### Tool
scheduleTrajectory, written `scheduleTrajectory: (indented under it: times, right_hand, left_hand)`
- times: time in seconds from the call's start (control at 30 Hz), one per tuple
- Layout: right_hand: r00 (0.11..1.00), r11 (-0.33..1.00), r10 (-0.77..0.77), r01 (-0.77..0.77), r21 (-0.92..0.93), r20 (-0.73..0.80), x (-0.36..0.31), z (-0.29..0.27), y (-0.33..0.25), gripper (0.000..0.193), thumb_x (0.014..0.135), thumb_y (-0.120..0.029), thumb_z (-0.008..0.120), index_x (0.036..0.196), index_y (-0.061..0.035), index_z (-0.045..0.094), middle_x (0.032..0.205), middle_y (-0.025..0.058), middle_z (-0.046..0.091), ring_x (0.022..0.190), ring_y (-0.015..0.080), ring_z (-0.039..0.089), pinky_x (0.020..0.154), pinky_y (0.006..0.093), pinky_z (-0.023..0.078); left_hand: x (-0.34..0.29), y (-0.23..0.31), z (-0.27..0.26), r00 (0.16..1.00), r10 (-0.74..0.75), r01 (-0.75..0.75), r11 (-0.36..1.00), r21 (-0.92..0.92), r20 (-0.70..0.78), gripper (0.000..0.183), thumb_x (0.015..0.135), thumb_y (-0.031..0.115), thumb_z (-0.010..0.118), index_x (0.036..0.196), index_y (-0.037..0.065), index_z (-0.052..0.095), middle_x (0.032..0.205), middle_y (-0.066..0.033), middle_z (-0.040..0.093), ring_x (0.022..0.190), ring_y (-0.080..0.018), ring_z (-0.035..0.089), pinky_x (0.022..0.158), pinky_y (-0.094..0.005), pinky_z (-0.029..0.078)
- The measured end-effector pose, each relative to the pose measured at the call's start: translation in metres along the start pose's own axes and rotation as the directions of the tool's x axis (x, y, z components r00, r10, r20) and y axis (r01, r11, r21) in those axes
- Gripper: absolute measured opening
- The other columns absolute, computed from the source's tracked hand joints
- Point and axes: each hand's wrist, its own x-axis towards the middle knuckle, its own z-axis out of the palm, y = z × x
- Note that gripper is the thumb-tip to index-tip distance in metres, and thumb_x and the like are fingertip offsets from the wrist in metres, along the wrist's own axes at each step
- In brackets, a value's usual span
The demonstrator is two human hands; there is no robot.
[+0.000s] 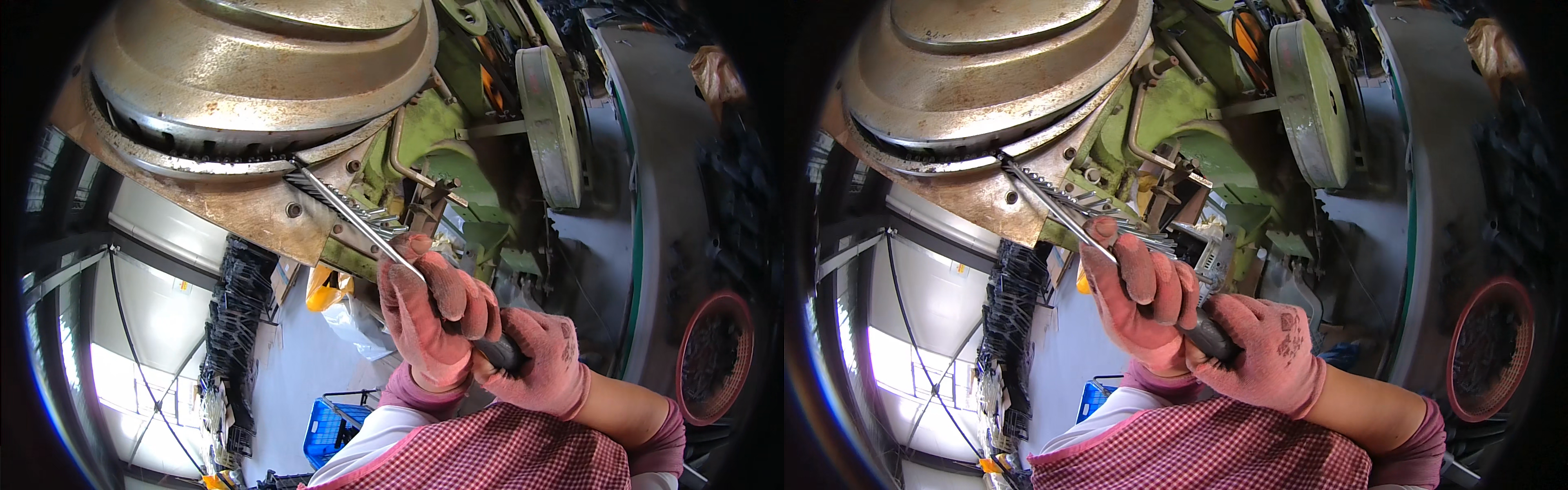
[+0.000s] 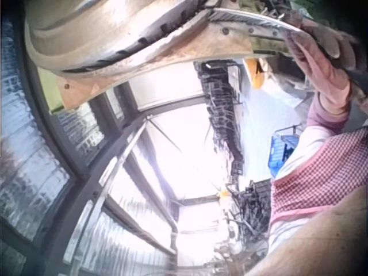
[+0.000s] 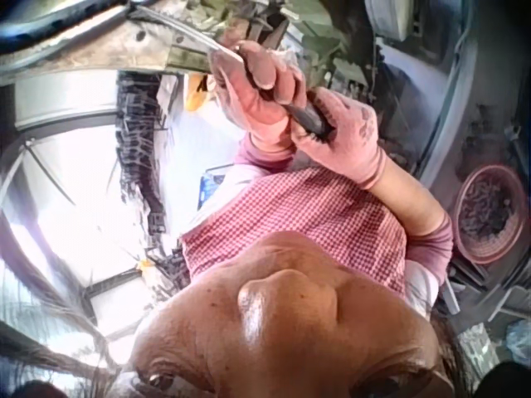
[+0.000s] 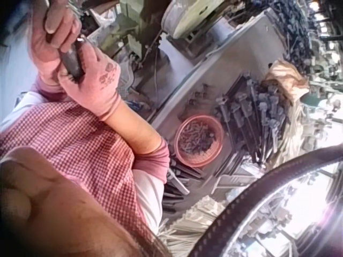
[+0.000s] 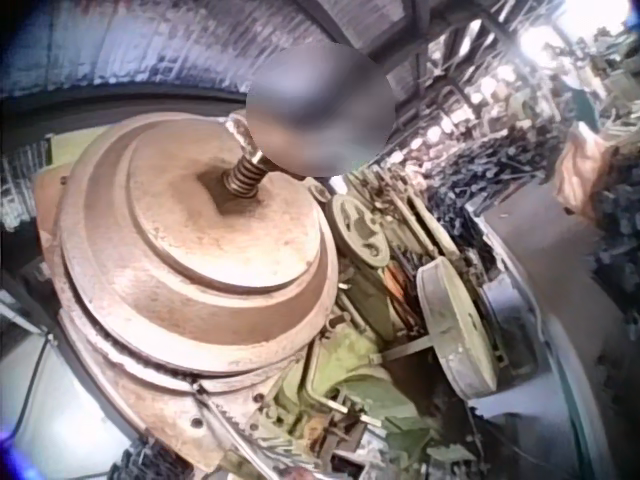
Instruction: The person inserts small metal components into black plastic handles and secures them using a screwdriver. They repeatedly pick handles and parts from a red basket, assemble them, and place the finished handles on a nearby table.
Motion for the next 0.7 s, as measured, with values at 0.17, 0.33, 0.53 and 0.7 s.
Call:
scheduleTrajectory:
  times: [0.17, 0.33, 0.53, 0.7]
  right_hand:
    - [0.999, 1.0, 0.005, -0.005, 0.016, 0.038, 0.006, -0.007, 0.004, 0.032, 0.072, -0.031, 0.075, 0.081, -0.0062, 0.057, 0.069, 0.0128, 0.06, 0.062, 0.0358, 0.061, 0.052, 0.0394, 0.048]
    - [0.993, 0.983, -0.092, 0.102, 0.155, -0.067, -0.008, -0.004, 0.018, 0.033, 0.071, -0.028, 0.077, 0.088, -0.0048, 0.061, 0.07, 0.0126, 0.061, 0.061, 0.0349, 0.061, 0.055, 0.0369, 0.049]
    - [0.965, 0.965, 0.262, -0.261, -0.016, 0.036, -0.072, -0.028, 0.056, 0.032, 0.075, -0.027, 0.074, 0.089, -0.0016, 0.06, 0.069, 0.0137, 0.061, 0.061, 0.0314, 0.064, 0.06, 0.0353, 0.051]
    - [0.632, 0.562, 0.774, -0.718, 0.41, 0.045, -0.119, -0.048, 0.097, 0.03, 0.089, -0.03, 0.067, 0.088, -0.0011, 0.06, 0.068, 0.0002, 0.054, 0.062, 0.0072, 0.047, 0.055, 0.0254, 0.039]
  left_hand:
    - [0.011, 0.003, 0.002, 0.999, 0.033, -0.033, 0.999, -0.037, -0.01, 0.038, 0.109, 0.031, 0.029, 0.141, 0.011, 0.036, 0.057, 0.008, 0.026, 0.034, -0.0038, 0.024, 0.029, -0.0233, 0.029]
    - [-0.013, 0.0, 0.011, 0.984, -0.168, 0.171, 0.985, -0.039, 0.065, 0.038, 0.108, 0.028, 0.033, 0.14, 0.008, 0.038, 0.068, 0.0038, 0.043, 0.047, -0.01, 0.041, 0.044, -0.0267, 0.038]
    - [-0.075, -0.062, -0.003, 0.88, -0.471, 0.456, 0.874, 0.166, 0.06, 0.033, 0.107, 0.02, 0.034, 0.121, -0.006, 0.05, 0.103, -0.0144, 0.062, 0.102, -0.0224, 0.06, 0.103, -0.0454, 0.043]
    - [-0.108, -0.165, -0.075, 0.474, -0.841, 0.714, 0.54, -0.445, -0.26, 0.02, 0.101, 0.019, 0.045, 0.097, 0.0, 0.053, 0.081, -0.0109, 0.057, 0.08, -0.0236, 0.059, 0.081, -0.0404, 0.053]
